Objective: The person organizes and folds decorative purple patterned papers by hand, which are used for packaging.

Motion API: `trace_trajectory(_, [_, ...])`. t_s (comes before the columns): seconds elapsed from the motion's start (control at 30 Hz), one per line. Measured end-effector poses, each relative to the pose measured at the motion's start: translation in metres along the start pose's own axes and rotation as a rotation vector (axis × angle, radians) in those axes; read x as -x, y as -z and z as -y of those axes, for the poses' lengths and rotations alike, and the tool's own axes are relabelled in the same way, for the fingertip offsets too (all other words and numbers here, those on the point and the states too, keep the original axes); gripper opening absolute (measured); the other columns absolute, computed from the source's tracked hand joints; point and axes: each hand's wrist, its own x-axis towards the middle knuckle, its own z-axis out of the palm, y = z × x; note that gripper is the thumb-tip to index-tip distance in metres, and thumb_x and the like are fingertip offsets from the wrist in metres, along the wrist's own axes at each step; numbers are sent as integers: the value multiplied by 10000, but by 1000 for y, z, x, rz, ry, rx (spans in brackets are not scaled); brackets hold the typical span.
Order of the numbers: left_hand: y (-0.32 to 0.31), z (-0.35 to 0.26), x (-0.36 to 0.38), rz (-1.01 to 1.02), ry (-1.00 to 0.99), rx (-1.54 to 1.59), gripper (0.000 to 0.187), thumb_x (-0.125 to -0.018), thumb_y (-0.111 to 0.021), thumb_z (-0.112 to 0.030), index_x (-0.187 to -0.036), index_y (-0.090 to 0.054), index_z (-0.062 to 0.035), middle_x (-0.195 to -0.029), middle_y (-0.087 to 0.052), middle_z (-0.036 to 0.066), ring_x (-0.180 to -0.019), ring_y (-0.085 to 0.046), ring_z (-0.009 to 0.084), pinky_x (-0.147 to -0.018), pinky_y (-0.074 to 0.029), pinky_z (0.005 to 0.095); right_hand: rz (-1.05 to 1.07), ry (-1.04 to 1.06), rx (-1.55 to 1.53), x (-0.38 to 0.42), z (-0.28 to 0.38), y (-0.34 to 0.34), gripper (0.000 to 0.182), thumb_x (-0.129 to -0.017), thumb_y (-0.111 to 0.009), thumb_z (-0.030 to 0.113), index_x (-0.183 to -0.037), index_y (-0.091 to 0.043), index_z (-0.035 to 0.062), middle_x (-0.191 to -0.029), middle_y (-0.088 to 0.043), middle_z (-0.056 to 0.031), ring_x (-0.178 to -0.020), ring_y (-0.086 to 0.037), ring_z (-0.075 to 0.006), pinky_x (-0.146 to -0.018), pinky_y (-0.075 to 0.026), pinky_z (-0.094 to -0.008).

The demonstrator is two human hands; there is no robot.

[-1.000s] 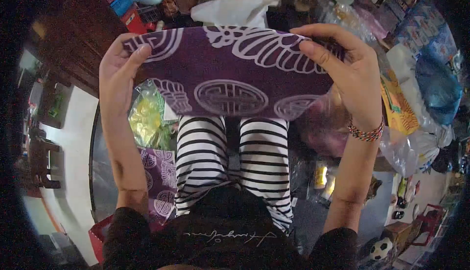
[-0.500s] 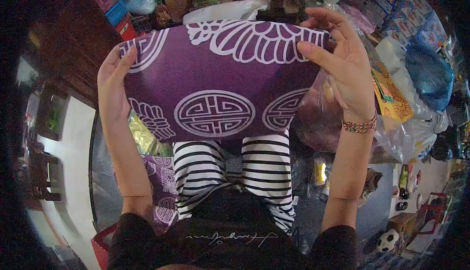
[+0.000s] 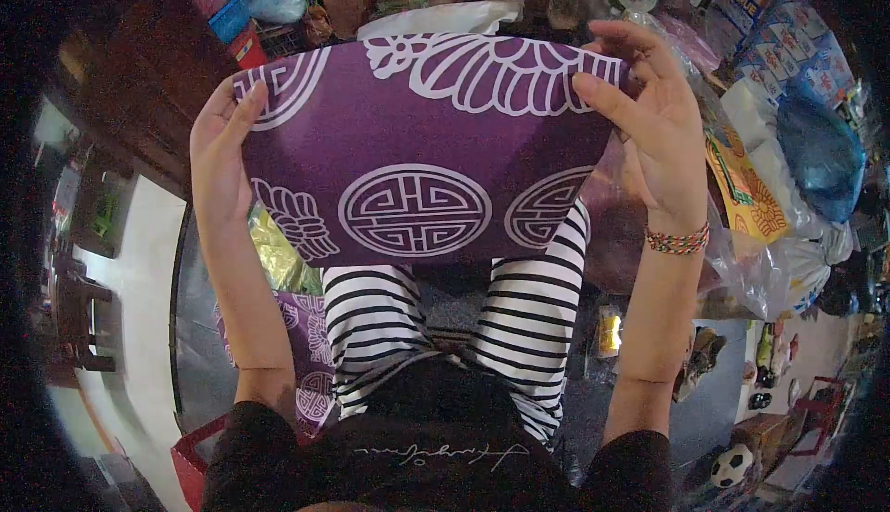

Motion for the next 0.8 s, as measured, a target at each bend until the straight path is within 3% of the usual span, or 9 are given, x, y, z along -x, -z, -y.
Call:
trace_trajectory(0.47, [-10, 21, -33, -61, -101, -71, 220, -857, -669, -89, -1038, -589, 9, -952, -656, 52, -862, -590, 76, -781, -451, 207, -103, 68, -71, -37, -39, -9, 379, -792, -680, -22, -1151, -560, -21, -1056, -575, -73, -958, -549, -110, -849, -443, -239])
trace_trajectory(0.57, [-8, 28, -47, -174, -415, -275, 210, -783, -706, -30, -971, -613, -24, -938, -603, 42, -891, -577, 90, -769, -454, 200, -188, 127, -17, -36, -47, -14, 314, -781, -681, -34, -1079, -584, -18, -1038, -594, -96, -960, -561, -130, -848, -447, -255])
trace_trajectory(0.6, [-3, 27, -49, -170, -401, -281, 210, -783, -706, -30, -971, -613, -24, -938, -603, 42, -891, -577, 90, -769, -454, 200, -249, 170, 51, -32, -48, -15, 275, -769, -680, -47, -1029, -596, -19, -1028, -604, -113, -968, -568, -152, -851, -451, -269])
trace_trajectory(0.63, [6, 24, -45, -95, -562, -260, 228, -765, -691, 8, -978, -608, -7, -988, -585, 62, -901, -581, 115, -775, -467, 216, -254, 142, 52, -25, -48, -10, 275, -769, -680, -47, -1029, -596, -19, -1028, -604, -113, -968, -568, -152, -851, -451, -269])
trace_trajectory(0.67, [15, 22, -36, -14, -705, -237, 250, -748, -676, 47, -984, -603, 11, -1037, -567, 81, -911, -585, 140, -780, -480, 231, -173, 280, 86, -14, -47, -1, 243, -742, -674, -70, -968, -597, -21, -1028, -609, -132, -983, -570, -187, -858, -454, -292])
trace_trajectory(0.7, [24, 18, -20, -77, -601, -287, 300, -721, -665, 73, -1011, -598, 30, -1106, -545, 106, -921, -584, 161, -792, -489, 249, -93, 406, 119, -1, -49, 8, 215, -715, -668, -92, -907, -599, -23, -1027, -614, -151, -998, -571, -221, -866, -456, -316])
trace_trajectory(0.73, [34, 15, 1, -132, -485, -341, 352, -695, -655, 100, -1038, -592, 49, -1175, -522, 130, -932, -584, 181, -804, -498, 267, -108, 338, 123, 15, -53, 14, 215, -715, -668, -92, -907, -599, -23, -1027, -614, -151, -998, -571, -221, -866, -456, -316])
trace_trajectory(0.77, [44, 20, 19, -188, -488, -707, 465, -642, -666, 109, -1097, -575, 72, -1233, -500, 135, -980, -570, 216, -812, -500, 278, -74, 367, 193, 33, -56, 21, 210, -689, -656, -110, -870, -593, -25, -1045, -609, -161, -1005, -569, -246, -874, -455, -331])
trace_trajectory(0.8, [51, 29, 36, -151, -427, -714, 465, -642, -666, 109, -1097, -575, 72, -1233, -500, 135, -980, -570, 216, -812, -500, 278, -35, 395, 262, 50, -59, 25, 207, -662, -644, -128, -834, -587, -27, -1064, -605, -171, -1012, -567, -270, -881, -454, -347])
